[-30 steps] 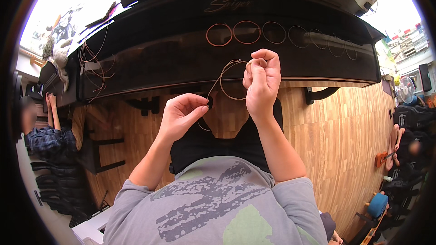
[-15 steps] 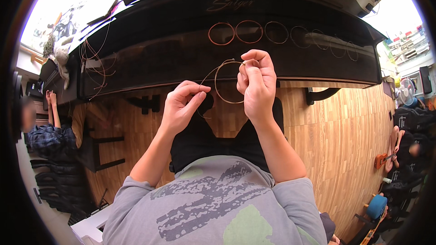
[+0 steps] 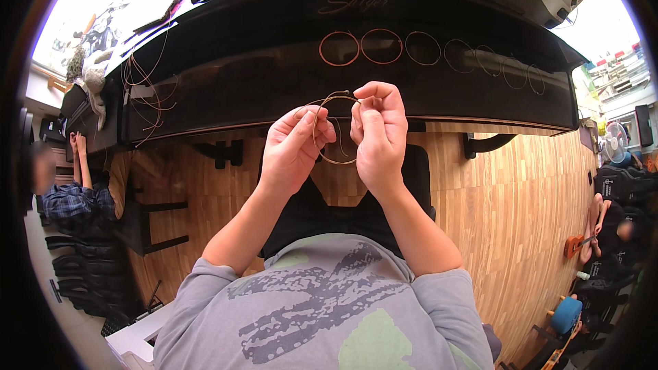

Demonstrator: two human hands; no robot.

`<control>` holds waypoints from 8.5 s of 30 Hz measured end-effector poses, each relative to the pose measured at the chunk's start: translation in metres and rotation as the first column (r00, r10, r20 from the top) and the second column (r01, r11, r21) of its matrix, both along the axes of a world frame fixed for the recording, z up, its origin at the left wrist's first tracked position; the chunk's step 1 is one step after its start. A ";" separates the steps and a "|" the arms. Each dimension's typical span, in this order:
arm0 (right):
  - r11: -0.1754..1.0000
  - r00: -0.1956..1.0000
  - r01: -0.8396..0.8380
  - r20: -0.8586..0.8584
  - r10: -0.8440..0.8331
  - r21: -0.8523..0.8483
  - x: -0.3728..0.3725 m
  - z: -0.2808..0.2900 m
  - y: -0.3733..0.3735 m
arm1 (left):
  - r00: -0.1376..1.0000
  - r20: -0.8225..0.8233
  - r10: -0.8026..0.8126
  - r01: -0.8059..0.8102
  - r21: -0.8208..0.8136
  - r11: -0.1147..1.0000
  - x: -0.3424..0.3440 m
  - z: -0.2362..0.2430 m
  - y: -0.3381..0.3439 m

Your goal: The person shapes flexible copper wire into circular loops by hand, twisting the ends to secure them. They place each completed loop on the piano surface and repeat the process with additional wire pieces.

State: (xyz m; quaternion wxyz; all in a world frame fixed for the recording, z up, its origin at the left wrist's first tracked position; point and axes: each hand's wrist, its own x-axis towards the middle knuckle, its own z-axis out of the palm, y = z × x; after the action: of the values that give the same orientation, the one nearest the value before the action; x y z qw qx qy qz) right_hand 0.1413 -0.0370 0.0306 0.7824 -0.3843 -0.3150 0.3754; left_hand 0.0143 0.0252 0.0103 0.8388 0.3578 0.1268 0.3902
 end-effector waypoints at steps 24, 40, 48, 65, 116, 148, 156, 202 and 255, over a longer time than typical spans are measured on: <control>0.917 0.739 0.342 0.544 -0.397 0.205 0.017 -0.019 0.002 | 0.958 -0.243 -0.154 0.167 0.036 0.985 -0.004 0.001 -0.011; 0.960 0.890 0.237 0.364 -0.276 0.149 0.030 -0.010 0.003 | 0.832 -0.551 0.059 0.131 0.299 0.945 -0.036 -0.002 -0.001; 0.995 0.995 -0.061 -0.085 0.054 -0.079 0.004 0.003 0.000 | 0.851 -0.487 0.198 -0.035 0.323 0.946 -0.012 -0.012 -0.002; 0.996 0.995 0.011 0.099 -0.001 -0.094 -0.004 -0.006 0.001 | 0.995 0.042 0.093 -0.088 -0.095 0.992 0.000 -0.015 0.001; 0.983 0.701 0.176 0.694 -0.167 0.058 -0.011 -0.010 0.000 | 0.987 -0.012 0.162 -0.162 0.010 0.987 -0.003 0.001 0.007; 0.933 0.972 -0.227 -0.013 0.233 -0.279 0.002 -0.011 -0.003 | 0.947 -0.305 0.099 -0.013 0.271 0.963 -0.011 0.017 0.028; 0.809 0.770 -0.586 -0.339 0.541 -0.040 0.010 -0.021 -0.005 | 0.926 -0.376 0.010 0.084 0.231 0.969 -0.007 0.017 0.026; 0.957 0.972 -0.119 0.168 0.167 -0.263 -0.001 -0.007 -0.001 | 0.729 -0.526 0.439 -0.038 0.609 0.792 -0.007 0.024 -0.004; 0.910 0.850 -0.368 -0.466 0.246 -0.191 0.002 -0.003 0.000 | 0.807 -0.462 0.368 -0.029 0.592 0.806 -0.009 0.023 0.000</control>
State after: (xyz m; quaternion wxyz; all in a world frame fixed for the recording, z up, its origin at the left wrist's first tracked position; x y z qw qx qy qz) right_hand 0.1428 -0.0367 0.0272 0.7011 -0.3396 -0.1369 0.6119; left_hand 0.0050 0.0254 0.0328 0.5747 0.6680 0.2838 0.3780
